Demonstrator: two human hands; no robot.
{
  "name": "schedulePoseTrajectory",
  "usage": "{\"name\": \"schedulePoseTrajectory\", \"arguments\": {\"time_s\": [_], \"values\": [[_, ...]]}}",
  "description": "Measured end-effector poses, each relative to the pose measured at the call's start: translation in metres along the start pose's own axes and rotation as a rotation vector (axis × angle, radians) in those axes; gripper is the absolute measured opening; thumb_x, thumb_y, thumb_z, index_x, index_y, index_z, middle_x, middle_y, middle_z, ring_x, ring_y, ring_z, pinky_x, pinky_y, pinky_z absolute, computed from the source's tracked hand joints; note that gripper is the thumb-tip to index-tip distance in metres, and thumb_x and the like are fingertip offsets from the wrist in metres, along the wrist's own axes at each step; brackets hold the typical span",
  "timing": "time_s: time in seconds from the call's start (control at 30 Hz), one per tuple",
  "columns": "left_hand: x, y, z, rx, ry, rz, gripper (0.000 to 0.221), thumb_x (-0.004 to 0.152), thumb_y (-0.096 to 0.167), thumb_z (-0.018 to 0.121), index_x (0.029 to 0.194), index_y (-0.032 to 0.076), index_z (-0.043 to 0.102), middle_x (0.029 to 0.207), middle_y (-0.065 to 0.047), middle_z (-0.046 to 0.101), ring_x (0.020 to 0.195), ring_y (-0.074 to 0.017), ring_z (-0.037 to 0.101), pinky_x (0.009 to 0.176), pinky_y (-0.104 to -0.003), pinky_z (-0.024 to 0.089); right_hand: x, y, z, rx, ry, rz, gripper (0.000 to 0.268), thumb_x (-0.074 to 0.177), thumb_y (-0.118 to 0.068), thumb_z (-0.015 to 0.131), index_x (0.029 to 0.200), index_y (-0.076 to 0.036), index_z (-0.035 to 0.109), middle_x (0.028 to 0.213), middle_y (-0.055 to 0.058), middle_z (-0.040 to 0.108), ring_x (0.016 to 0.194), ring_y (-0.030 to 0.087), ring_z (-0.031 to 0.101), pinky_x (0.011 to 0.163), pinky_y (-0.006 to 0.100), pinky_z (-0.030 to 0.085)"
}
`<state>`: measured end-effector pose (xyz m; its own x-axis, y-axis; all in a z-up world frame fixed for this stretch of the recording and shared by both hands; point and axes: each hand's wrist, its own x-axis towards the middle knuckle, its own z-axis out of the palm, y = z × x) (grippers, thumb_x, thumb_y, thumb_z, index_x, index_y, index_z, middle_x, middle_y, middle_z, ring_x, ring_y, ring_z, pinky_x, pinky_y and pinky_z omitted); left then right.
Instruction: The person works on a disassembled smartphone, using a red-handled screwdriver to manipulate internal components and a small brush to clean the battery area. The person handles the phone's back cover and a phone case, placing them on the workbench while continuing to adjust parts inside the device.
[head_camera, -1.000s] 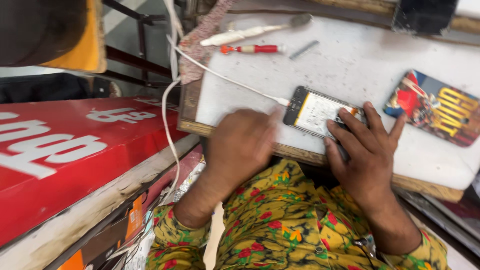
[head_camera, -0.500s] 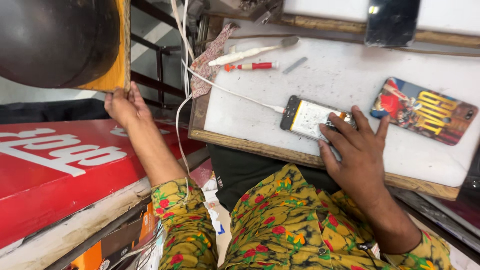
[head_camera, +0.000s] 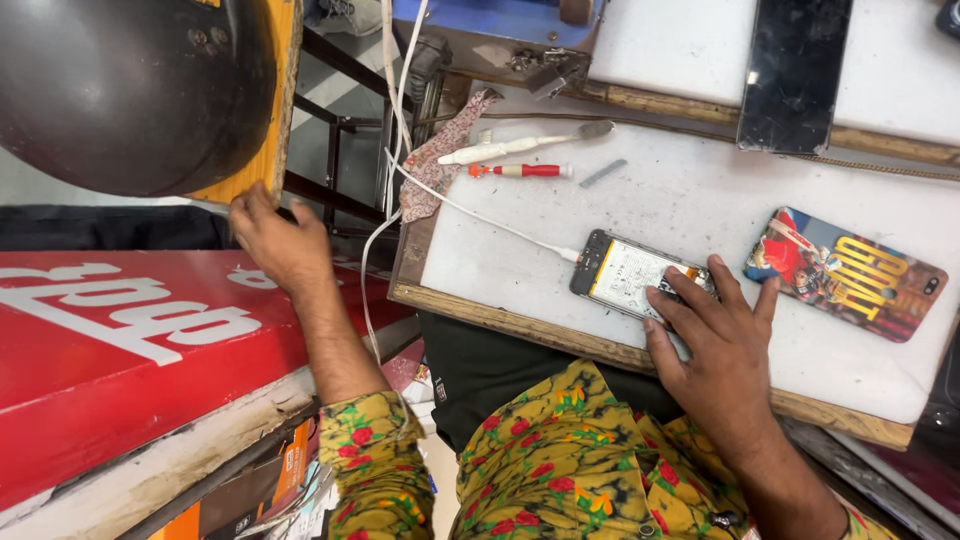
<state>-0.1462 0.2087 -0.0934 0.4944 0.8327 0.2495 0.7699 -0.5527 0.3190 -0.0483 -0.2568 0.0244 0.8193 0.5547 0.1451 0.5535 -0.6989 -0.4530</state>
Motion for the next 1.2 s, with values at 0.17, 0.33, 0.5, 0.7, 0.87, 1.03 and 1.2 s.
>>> {"name": "schedulePoseTrajectory", "arguments": {"time_s": [0.17, 0.33, 0.5, 0.7, 0.87, 1.03, 1.2], "values": [[0.001, 0.026, -0.047, -0.031, 0.430, 0.294, 0.063, 0.108, 0.005, 0.068, 0.162, 0.007, 0.036, 0.165, -0.022, 0.023, 0.155, -0.0445, 0.025, 0.136, -0.060, 0.023, 0.009, -0.007, -0.006, -0.001, 0.008, 0.007, 0.034, 0.086, -0.020, 0.077, 0.120, -0.018, 0.074, 0.136, 0.002, 0.066, 0.146, 0.035, 0.048, 0.125, 0.073, 0.014], [0.037, 0.042, -0.085, -0.111, 0.287, 0.237, 0.051, 0.101, 0.010, 0.065, 0.151, 0.006, 0.059, 0.165, -0.021, 0.037, 0.156, -0.0396, 0.039, 0.130, -0.055, 0.039, 0.013, -0.013, -0.009, -0.029, -0.014, 0.006, 0.033, 0.088, -0.021, 0.077, 0.120, -0.018, 0.075, 0.136, 0.002, 0.067, 0.146, 0.035, 0.048, 0.124, 0.072, 0.014], [0.011, 0.051, -0.048, -0.180, 0.160, 0.495, 0.031, 0.104, 0.006, 0.064, 0.133, -0.002, 0.070, 0.135, -0.020, 0.067, 0.134, -0.0391, 0.059, 0.122, -0.050, 0.043, 0.010, -0.007, -0.007, -0.018, 0.000, 0.020, 0.033, 0.087, -0.021, 0.077, 0.120, -0.018, 0.075, 0.136, 0.002, 0.067, 0.146, 0.035, 0.048, 0.124, 0.073, 0.014], [0.013, 0.053, 0.004, -0.285, -0.382, 0.170, 0.042, 0.100, 0.022, 0.067, 0.135, -0.001, 0.064, 0.120, -0.024, 0.071, 0.104, -0.0362, 0.070, 0.094, -0.043, 0.054, -0.003, 0.005, 0.005, 0.008, -0.006, 0.007, 0.033, 0.088, -0.020, 0.077, 0.121, -0.018, 0.075, 0.137, 0.002, 0.067, 0.147, 0.037, 0.047, 0.123, 0.074, 0.013], [-0.054, 0.093, -0.060, -0.628, -0.164, 0.326, 0.027, 0.107, 0.012, 0.061, 0.132, 0.001, 0.066, 0.119, -0.017, 0.073, 0.104, -0.0279, 0.073, 0.089, -0.036, 0.059, -0.012, 0.015, 0.011, 0.002, -0.009, 0.010, 0.030, 0.088, -0.019, 0.077, 0.119, -0.018, 0.075, 0.137, 0.002, 0.067, 0.147, 0.037, 0.048, 0.123, 0.075, 0.014], [-0.137, 0.170, -0.099, -0.560, -0.471, 0.806, 0.022, 0.099, 0.013, 0.068, 0.121, 0.009, 0.068, 0.104, -0.010, 0.071, 0.093, -0.0307, 0.069, 0.080, -0.042, 0.058, -0.012, 0.018, 0.014, -0.002, -0.020, 0.021, 0.032, 0.087, -0.018, 0.078, 0.119, -0.018, 0.075, 0.137, 0.002, 0.067, 0.147, 0.038, 0.048, 0.122, 0.075, 0.013], [-0.169, 0.199, -0.089, -0.400, -0.519, 0.901, 0.037, 0.094, 0.019, 0.073, 0.129, 0.009, 0.069, 0.096, -0.007, 0.062, 0.086, -0.0284, 0.060, 0.071, -0.044, 0.050, -0.017, 0.022, 0.016, -0.007, -0.013, 0.025, 0.031, 0.089, -0.017, 0.078, 0.119, -0.020, 0.076, 0.138, 0.002, 0.067, 0.148, 0.038, 0.047, 0.123, 0.075, 0.013]]}}
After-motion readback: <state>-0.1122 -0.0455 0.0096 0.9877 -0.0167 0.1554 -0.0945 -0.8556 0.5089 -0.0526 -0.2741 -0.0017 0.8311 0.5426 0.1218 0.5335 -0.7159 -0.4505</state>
